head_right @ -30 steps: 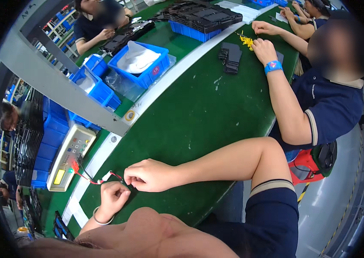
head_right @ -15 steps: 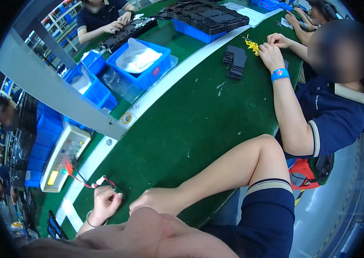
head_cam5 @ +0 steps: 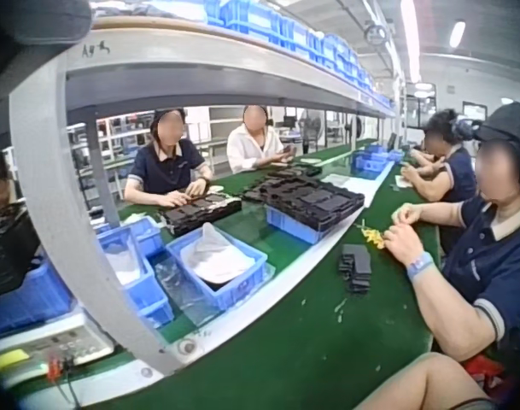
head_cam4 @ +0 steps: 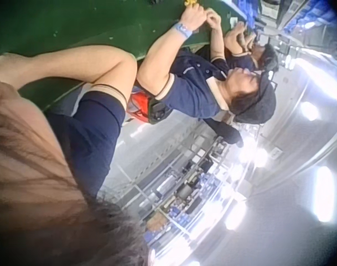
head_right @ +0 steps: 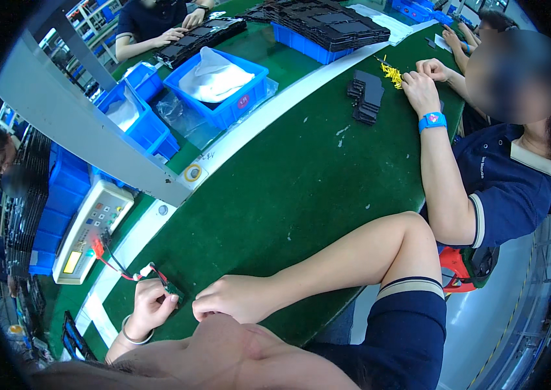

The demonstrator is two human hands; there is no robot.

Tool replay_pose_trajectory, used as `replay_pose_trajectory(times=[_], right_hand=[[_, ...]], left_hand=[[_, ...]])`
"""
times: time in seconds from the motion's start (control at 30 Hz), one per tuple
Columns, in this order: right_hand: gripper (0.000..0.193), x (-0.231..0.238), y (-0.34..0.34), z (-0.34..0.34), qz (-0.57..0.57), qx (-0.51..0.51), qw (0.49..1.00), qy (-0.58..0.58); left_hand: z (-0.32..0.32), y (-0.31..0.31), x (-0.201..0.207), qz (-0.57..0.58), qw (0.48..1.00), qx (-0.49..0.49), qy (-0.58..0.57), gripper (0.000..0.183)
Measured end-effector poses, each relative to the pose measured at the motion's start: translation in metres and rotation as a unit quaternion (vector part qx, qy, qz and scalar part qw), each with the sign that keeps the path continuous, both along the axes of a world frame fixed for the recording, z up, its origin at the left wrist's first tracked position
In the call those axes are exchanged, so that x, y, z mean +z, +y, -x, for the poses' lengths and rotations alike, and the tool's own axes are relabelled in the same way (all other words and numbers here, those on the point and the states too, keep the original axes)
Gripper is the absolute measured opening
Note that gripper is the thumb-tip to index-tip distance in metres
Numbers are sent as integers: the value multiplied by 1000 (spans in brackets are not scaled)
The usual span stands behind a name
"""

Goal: The person places an electronic component into a plastic tray by hand, then lifts the tray and stacks it onto a pile of trays on the upper shelf.

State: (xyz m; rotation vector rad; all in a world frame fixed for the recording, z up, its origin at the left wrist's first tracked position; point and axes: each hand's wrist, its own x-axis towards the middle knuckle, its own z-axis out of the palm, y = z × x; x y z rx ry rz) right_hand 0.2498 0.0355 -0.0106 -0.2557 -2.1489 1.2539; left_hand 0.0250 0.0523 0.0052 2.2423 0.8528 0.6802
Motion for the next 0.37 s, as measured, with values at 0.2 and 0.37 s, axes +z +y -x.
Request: replay_pose_trajectory(times=[0.2, 0.37], right_hand=[[7, -1, 0, 2, -12, -5, 1000, 8], [6, -3, -3, 1, -46, -9, 999, 6]], left_hand=[[0, 1, 2, 7, 1000, 3, -2, 22], [-4, -6, 10, 69, 997, -10, -43, 23]])
